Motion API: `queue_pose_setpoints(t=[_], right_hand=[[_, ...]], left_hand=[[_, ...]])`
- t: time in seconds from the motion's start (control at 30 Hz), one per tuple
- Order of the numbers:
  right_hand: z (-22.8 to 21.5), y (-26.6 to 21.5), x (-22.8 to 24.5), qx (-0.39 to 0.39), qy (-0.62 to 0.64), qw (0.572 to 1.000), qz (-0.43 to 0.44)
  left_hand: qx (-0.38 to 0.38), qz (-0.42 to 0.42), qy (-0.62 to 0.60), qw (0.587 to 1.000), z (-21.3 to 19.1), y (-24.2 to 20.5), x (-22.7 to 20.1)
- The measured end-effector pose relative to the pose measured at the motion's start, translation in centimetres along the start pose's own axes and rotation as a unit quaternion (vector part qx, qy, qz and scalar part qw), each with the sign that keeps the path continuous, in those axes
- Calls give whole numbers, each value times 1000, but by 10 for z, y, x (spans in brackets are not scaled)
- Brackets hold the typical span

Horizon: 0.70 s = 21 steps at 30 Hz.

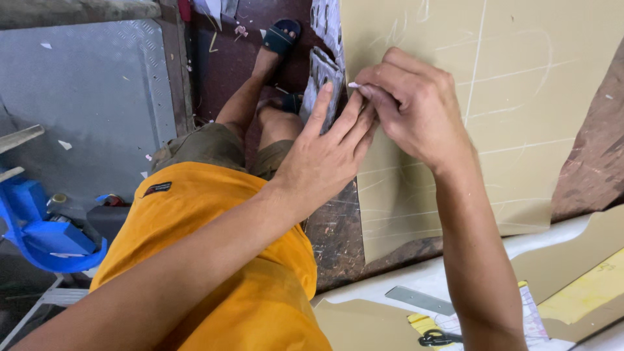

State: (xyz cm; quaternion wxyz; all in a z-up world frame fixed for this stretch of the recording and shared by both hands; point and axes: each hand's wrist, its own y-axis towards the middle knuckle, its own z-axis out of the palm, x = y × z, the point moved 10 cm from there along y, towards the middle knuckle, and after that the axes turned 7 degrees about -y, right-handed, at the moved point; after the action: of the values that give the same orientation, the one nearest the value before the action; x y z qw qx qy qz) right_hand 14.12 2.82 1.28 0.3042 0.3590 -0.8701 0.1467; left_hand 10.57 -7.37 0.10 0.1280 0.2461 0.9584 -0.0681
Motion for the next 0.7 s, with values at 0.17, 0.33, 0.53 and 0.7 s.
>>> queue_pose_setpoints(t=[0.17, 0.33, 0.53, 0.7], right_hand=[[-2, 0, -7, 13, 21, 1000, 8], [0, -2, -15, 24, 28, 998, 45], [-5, -11, -26, 15, 47, 995, 85], [-3, -11, -24, 11, 29, 997, 77]], left_hand=[[7, 3, 20, 1000, -2, 2, -2], [4, -1, 20, 1000, -6, 2, 0], [8, -6, 1, 1000, -6, 2, 0], [8, 0, 5, 1000, -6, 4, 1]])
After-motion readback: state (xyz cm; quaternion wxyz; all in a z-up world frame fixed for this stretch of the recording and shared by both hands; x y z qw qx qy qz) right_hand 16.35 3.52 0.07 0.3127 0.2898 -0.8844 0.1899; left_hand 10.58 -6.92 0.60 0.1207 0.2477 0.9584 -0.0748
